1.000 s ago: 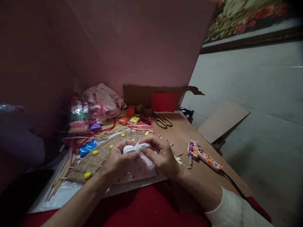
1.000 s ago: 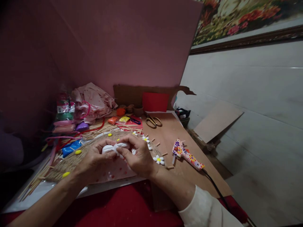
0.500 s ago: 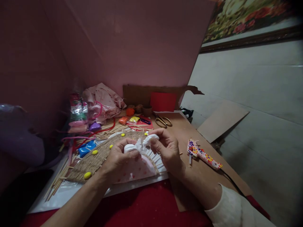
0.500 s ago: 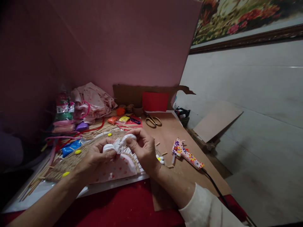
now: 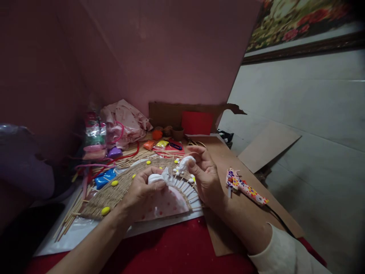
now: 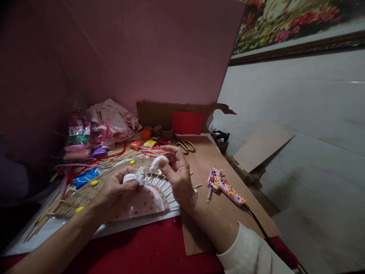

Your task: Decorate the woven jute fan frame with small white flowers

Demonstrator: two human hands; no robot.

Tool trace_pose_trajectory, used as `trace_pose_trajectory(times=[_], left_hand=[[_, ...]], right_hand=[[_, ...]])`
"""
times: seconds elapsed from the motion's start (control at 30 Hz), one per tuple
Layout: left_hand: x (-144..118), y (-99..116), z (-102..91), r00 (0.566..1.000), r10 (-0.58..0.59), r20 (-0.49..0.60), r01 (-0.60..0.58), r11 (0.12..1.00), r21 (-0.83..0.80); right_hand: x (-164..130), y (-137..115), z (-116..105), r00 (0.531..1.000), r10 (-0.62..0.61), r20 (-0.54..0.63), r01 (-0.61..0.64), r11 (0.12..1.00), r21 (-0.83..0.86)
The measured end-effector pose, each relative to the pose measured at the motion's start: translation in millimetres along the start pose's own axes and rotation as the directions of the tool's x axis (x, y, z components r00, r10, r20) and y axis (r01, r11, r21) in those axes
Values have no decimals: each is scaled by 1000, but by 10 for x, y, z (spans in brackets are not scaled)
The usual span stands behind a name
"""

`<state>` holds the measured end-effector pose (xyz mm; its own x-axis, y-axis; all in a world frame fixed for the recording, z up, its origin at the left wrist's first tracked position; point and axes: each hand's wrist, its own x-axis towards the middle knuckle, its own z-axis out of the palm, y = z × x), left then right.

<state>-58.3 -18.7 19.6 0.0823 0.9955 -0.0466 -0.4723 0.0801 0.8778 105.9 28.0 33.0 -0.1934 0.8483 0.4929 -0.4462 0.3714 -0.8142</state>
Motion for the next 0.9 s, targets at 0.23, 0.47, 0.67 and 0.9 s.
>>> trace_pose_trajectory(times=[0.23, 0.47, 0.67, 0.9], left_hand=[[9, 16, -14, 999, 42, -8, -42, 999, -28], [15, 38, -13, 998, 56, -26, -57, 998, -13], [-11, 18, -11, 1000, 11, 10, -11, 1000, 9], [-13, 7, -37, 999, 38, -14, -36, 993, 111]], right_hand=[[7, 77, 6, 994, 71, 87, -60, 991, -117], [-15, 25, -33, 991, -98, 86, 121, 939, -323], [-47, -13, -44, 940, -205, 271, 306, 859, -411], [-106, 7, -14, 957, -193, 214, 264, 889, -376]])
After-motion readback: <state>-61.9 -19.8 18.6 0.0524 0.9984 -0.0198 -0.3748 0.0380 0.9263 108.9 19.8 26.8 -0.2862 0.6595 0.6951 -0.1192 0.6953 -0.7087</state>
